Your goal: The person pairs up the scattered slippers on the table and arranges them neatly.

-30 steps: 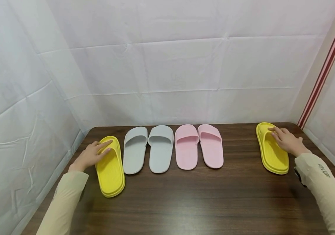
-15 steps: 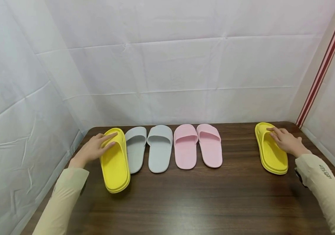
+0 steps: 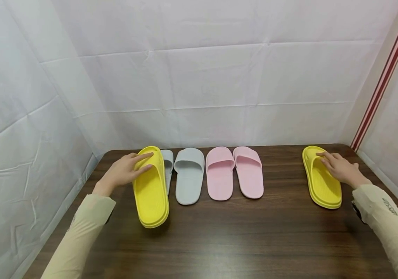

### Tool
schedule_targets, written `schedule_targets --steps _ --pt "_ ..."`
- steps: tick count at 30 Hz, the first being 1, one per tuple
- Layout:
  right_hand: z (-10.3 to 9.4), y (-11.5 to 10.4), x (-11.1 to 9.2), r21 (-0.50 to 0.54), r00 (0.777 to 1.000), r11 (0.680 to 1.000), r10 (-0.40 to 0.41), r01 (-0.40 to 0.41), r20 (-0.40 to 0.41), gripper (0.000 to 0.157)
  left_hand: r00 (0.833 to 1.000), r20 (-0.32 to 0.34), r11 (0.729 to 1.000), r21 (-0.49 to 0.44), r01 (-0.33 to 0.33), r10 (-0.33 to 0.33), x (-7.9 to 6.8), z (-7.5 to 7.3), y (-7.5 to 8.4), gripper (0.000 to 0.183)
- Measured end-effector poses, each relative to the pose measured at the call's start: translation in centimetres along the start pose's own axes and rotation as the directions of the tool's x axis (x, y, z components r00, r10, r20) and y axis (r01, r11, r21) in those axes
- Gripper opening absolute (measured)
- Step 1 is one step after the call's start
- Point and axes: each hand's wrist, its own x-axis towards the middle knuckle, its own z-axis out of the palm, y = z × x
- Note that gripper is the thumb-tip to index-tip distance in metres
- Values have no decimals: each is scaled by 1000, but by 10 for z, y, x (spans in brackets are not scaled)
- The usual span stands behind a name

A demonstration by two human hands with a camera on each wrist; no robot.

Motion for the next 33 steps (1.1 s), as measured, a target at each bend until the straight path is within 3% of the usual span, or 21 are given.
schedule_targets --steps 8,15,25,33 --pt "3 2 -4 4 1000 1000 -15 15 -17 52 998 -24 999 12 -53 53 17 -3 37 55" --pt "5 -4 -10 2 999 1000 -30 30 -26 50 994 4 994 8 -111 111 40 3 75 55" --pt "6 -10 -14 14 999 1000 -27 27 -24 49 960 19 959 42 -279 279 77 26 132 53" --pt "5 -10 -25 12 1000 999 -30 30 -7 50 944 90 947 20 -320 317 96 41 182 58"
